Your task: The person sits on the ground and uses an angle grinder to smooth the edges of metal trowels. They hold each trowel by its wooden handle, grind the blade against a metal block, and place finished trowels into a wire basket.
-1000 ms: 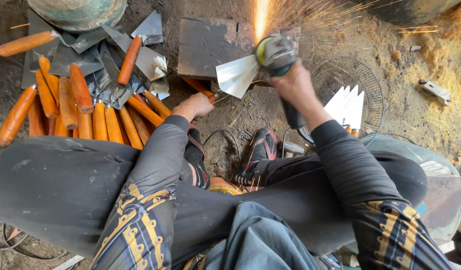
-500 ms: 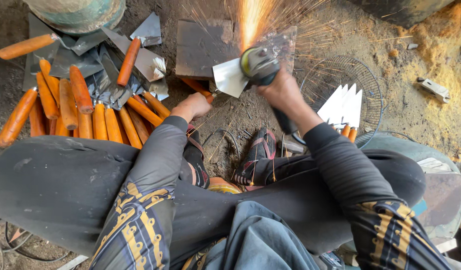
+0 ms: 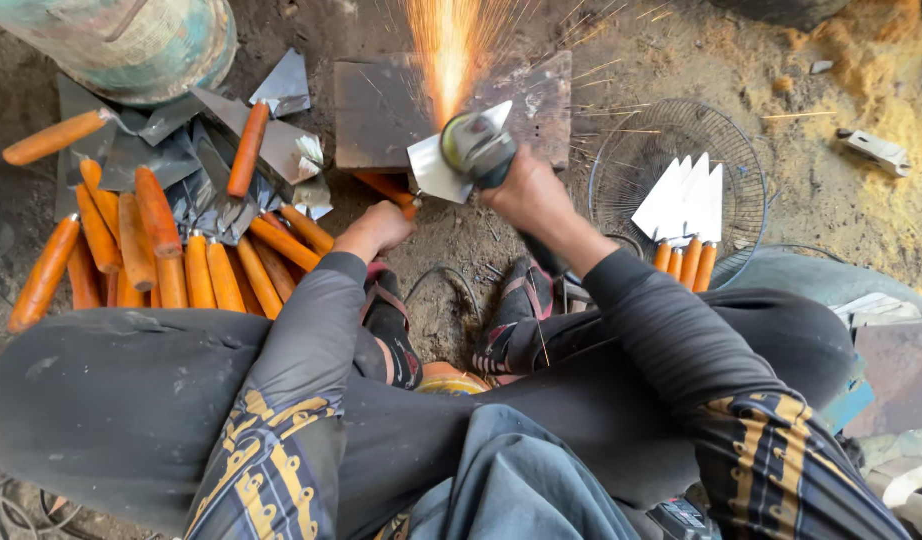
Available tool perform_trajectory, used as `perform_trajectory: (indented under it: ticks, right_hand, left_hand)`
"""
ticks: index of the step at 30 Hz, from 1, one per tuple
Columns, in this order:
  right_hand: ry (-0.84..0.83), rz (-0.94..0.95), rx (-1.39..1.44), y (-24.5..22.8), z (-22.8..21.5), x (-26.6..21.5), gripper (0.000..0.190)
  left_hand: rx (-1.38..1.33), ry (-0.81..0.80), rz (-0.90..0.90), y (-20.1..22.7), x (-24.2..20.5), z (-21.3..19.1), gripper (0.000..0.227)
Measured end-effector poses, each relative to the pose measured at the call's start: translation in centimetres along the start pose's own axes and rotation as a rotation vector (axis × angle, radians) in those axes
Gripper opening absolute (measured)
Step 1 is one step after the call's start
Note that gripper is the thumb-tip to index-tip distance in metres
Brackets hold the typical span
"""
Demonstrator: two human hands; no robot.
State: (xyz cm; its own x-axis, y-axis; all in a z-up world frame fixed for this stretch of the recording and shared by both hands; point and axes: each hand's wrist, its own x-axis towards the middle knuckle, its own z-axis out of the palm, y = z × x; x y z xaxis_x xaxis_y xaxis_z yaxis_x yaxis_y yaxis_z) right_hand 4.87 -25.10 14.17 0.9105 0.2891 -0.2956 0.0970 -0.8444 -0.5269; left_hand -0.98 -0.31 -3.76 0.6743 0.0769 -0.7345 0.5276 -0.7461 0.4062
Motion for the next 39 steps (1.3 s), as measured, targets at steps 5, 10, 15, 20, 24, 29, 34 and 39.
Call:
perform_trajectory:
  ticks: [5,10,15,20,24,29,34,39]
  right_hand:
    - [0.193,0.128,0.1,3.8,-5.1,3.8,0.074]
    - [0.359,0.221,0.466,5.7,-9.1,1.8,0.037]
    - [0.439,0.017,0.777,6.1,-17.7,-4.1,0.023]
    - [0.603,0.117,1.277,7.2,-23.8,-16.9,0.035]
    - [0.467,0.114,1.682,11.4,-24.0,-21.0,0.042]
    - [0.366,0.181,1.925,16.0,-24.1,-21.2,0.039]
    - [0.402,0.178,1.92,15.1,-23.6,-19.9,0.042]
    - [0.428,0.185,1.88,12.9,-23.6,-19.1,0.048]
  left_hand:
    - [0.032,0.066,0.093,-0.3,1.0,0.0,0.042]
    - [0.113,-0.039,0.186,-0.3,-1.4,1.0,0.051]
    - [-0.013,-0.08,0.465,7.3,-1.5,6.8,0.046]
    - [-0.203,0.069,0.633,17.7,-0.4,15.4,0.049]
    - [-0.221,0.064,0.617,25.8,2.2,22.3,0.048]
    - [-0.269,0.114,0.694,33.0,4.1,32.2,0.049]
    - [-0.124,-0.197,0.704,34.4,4.4,36.9,0.055]
    - [-0.237,-0.173,0.667,35.7,2.2,35.7,0.059]
